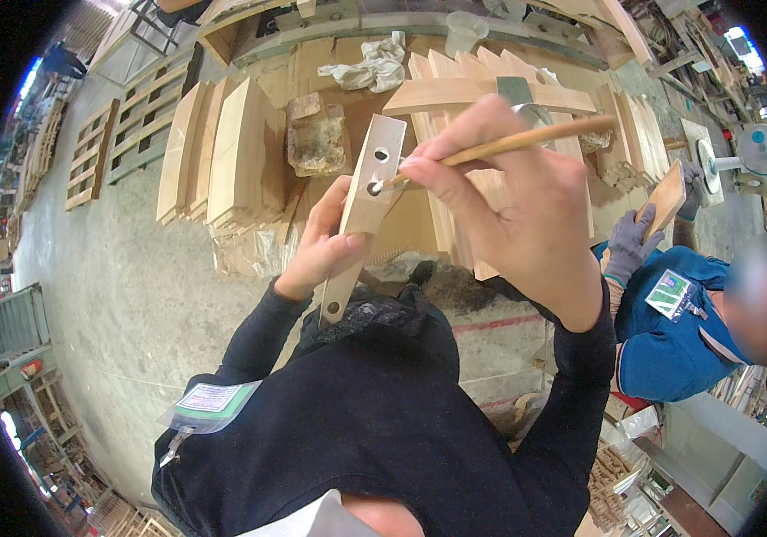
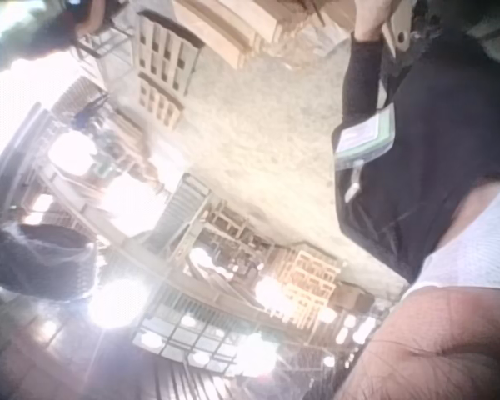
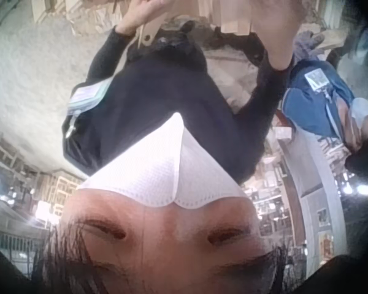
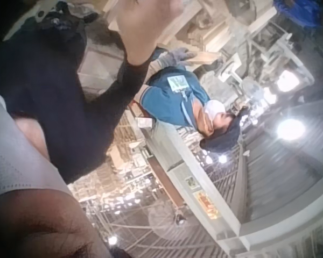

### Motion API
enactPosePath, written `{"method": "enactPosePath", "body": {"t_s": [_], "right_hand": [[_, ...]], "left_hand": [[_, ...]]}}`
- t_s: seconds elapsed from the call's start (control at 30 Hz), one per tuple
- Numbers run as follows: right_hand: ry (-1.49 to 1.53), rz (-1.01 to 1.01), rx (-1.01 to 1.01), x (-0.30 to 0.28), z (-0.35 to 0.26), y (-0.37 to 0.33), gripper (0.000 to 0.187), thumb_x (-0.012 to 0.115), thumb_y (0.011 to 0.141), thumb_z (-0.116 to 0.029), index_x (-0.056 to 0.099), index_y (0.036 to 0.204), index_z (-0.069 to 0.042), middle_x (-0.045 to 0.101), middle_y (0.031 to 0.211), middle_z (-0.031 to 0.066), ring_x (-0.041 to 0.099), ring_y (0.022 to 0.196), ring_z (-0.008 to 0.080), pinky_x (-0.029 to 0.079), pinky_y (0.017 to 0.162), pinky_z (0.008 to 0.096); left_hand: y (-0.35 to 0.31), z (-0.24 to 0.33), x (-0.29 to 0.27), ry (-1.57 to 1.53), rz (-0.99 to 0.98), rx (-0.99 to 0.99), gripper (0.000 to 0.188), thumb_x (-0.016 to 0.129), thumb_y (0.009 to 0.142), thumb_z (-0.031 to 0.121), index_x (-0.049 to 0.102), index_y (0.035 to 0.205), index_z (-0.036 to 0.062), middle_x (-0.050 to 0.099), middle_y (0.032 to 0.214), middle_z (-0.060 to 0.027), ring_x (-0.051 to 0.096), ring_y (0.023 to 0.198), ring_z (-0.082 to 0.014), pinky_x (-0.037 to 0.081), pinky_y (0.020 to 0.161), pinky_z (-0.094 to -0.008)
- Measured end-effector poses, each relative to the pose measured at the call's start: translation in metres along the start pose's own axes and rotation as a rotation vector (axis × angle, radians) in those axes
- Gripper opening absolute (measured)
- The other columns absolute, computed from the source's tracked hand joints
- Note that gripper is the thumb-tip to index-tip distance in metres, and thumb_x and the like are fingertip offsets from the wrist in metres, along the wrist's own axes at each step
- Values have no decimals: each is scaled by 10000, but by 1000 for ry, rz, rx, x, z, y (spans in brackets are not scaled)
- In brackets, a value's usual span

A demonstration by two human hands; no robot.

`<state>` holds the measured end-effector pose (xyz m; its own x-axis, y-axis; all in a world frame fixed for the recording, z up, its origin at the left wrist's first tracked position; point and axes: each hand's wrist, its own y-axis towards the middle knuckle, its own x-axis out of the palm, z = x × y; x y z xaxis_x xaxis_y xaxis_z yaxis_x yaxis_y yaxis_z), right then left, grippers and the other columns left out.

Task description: The person applies glue to the holes of wooden pieces using a small brush. They pick up each piece, dip the brush into a container of glue, and carefully apply it inside the holes before placing the piece back on the table.

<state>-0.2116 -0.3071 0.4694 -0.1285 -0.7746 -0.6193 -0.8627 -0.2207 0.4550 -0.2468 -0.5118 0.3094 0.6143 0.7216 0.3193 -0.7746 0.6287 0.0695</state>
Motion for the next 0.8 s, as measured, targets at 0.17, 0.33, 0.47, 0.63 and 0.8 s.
{"method": "enactPosePath", "body": {"t_s": [0.17,0.33,0.47,0.63,0.8], "right_hand": [[30,-15,28,6,-7,12,93,659,862,5,570,888,2,680,823,107,701,772,172,550,681,251],[-23,-17,46,5,-9,17,85,656,867,3,572,879,-2,656,791,81,704,757,181,553,672,248],[54,16,46,9,-10,22,94,655,871,-3,565,898,0,638,767,68,703,741,187,558,673,251],[9,4,49,0,-9,25,105,637,881,2,548,938,2,638,786,80,698,731,181,562,680,253],[79,149,52,-4,-2,31,83,632,887,-1,552,907,-7,653,796,90,700,751,176,563,682,252]], "left_hand": [[-3,-2,0,-26,28,-4,618,720,753,349,483,1219,19,557,1040,-41,500,980,-103,398,883,-263],[1,0,-6,11,43,46,624,733,755,372,489,1208,18,566,1021,-36,510,964,-105,408,870,-265],[2,-1,-7,9,52,41,631,745,746,382,495,1199,20,574,1006,-32,518,946,-104,411,861,-262],[5,-1,-12,45,73,54,629,743,740,372,497,1201,21,577,1001,-32,522,943,-106,411,861,-260],[11,8,-9,43,41,79,624,740,734,358,498,1202,25,572,1018,-34,517,957,-105,407,871,-262]]}}
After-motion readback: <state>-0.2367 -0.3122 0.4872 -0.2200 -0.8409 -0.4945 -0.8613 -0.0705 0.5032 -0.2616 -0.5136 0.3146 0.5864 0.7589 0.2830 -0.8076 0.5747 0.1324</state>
